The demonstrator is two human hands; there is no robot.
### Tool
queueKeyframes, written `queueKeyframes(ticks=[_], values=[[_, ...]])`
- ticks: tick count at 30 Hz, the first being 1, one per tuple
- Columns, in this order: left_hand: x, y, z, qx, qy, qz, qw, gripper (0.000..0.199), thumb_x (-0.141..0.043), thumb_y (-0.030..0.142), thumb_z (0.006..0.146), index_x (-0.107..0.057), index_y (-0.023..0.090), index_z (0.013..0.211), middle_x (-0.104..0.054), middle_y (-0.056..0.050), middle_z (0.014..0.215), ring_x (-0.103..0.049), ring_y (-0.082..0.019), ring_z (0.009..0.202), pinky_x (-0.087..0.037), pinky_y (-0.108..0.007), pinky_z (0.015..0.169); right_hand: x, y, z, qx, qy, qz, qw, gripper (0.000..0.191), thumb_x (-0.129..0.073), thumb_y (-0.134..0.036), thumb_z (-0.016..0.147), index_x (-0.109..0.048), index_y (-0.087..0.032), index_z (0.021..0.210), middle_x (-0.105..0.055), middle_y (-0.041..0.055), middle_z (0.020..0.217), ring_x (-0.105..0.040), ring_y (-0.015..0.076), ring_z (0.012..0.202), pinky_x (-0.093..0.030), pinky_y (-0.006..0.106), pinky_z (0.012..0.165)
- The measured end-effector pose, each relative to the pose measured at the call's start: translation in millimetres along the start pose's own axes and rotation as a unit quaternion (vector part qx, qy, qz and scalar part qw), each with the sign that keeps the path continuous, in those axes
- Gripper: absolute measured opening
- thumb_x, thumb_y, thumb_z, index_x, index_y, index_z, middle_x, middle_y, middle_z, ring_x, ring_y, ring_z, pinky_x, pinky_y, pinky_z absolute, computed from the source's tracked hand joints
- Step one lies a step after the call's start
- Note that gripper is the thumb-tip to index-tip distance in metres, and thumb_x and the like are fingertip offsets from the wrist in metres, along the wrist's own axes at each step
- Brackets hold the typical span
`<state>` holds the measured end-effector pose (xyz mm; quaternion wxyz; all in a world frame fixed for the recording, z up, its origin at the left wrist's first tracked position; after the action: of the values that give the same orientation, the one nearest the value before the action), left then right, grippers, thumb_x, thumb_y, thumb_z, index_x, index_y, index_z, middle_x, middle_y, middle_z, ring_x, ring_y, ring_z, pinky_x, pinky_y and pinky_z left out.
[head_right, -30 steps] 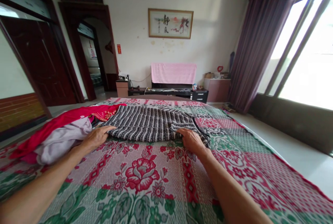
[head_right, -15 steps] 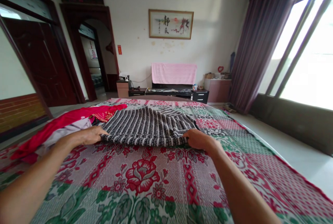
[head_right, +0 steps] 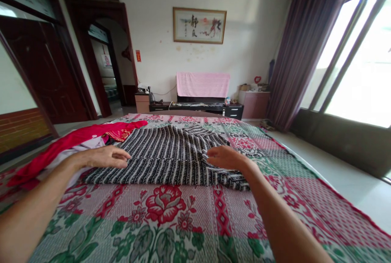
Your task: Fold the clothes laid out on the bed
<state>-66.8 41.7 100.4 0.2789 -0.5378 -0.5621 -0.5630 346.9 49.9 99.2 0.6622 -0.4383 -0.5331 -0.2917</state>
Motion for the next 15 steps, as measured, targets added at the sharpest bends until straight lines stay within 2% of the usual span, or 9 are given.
queueKeyframes(ticks=[2, 5, 7, 10, 12, 15], values=[[-2.9, -7.4, 6.9, 0.02, 0.04, 0.021, 0.999, 0.048, -0.052, 0.059, 0.073, -0.073, 0.022, 0.096, -0.073, -0.002, 0.093, -0.064, -0.02, 0.09, -0.045, -0.023, 0.073, -10.1, -2.8, 6.8, 0.003, 0.039, -0.006, 0.999, 0.04, -0.051, -0.034, 0.085, -0.061, -0.02, 0.121, -0.067, 0.0079, 0.116, -0.064, 0.0217, 0.099, -0.049, 0.032, 0.087], [-11.2, -22.0, 17.3, 0.056, 0.088, 0.078, 0.991, 0.036, -0.054, 0.05, 0.071, -0.072, 0.02, 0.079, -0.07, -0.001, 0.075, -0.063, -0.018, 0.077, -0.041, -0.023, 0.064, -32.0, -5.9, 14.1, 0.06, 0.05, -0.028, 0.997, 0.042, -0.05, -0.03, 0.084, -0.059, -0.016, 0.123, -0.06, 0.0119, 0.127, -0.058, 0.0247, 0.113, -0.043, 0.036, 0.098], [-16.2, -28.4, 21.9, 0.058, 0.106, 0.101, 0.987, 0.029, -0.056, 0.044, 0.068, -0.071, 0.02, 0.075, -0.069, -0.001, 0.072, -0.062, -0.017, 0.074, -0.04, -0.023, 0.063, -42.2, -4.9, 15.3, 0.089, 0.057, -0.037, 0.994, 0.04, -0.051, -0.029, 0.083, -0.062, -0.015, 0.118, -0.06, 0.0126, 0.127, -0.056, 0.0254, 0.115, -0.041, 0.037, 0.101], [-18.3, -34.7, 25.3, 0.076, 0.125, 0.092, 0.985, 0.029, -0.055, 0.044, 0.07, -0.071, 0.021, 0.073, -0.069, -0.001, 0.072, -0.063, -0.017, 0.075, -0.039, -0.023, 0.062, -44.4, -2.3, 14.6, 0.101, 0.067, -0.017, 0.993, 0.037, -0.053, -0.031, 0.082, -0.064, -0.017, 0.115, -0.064, 0.0106, 0.121, -0.059, 0.0241, 0.11, -0.043, 0.035, 0.097], [-15.4, -39.0, 27.0, 0.106, 0.147, 0.075, 0.981, 0.03, -0.052, 0.044, 0.073, -0.071, 0.021, 0.077, -0.07, -0.001, 0.074, -0.064, -0.017, 0.076, -0.04, -0.023, 0.062, -38.3, 3.7, 16.2, 0.065, 0.075, 0.005, 0.995, 0.034, -0.051, -0.032, 0.083, -0.067, -0.02, 0.111, -0.069, 0.0075, 0.11, -0.064, 0.0221, 0.099, -0.047, 0.033, 0.09], [-6.6, -49.0, 31.4, 0.165, 0.212, 0.074, 0.96, 0.032, -0.048, 0.04, 0.078, -0.072, 0.022, 0.088, -0.072, -0.003, 0.084, -0.065, -0.02, 0.082, -0.043, -0.024, 0.066, -20.7, 29.4, 23.2, -0.068, 0.143, 0.014, 0.987, 0.033, -0.047, -0.03, 0.085, -0.07, -0.023, 0.107, -0.073, 0.0044, 0.095, -0.066, 0.0206, 0.087, -0.049, 0.03, 0.08]])
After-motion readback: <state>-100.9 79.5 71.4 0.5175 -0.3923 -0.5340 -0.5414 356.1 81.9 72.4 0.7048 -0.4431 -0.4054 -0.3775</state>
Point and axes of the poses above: each hand's wrist, its own z-axis towards the middle knuckle, its own x-axis out of the back of the hand, y = z × x, the point moved 4 cm from there along z, towards the middle knuckle
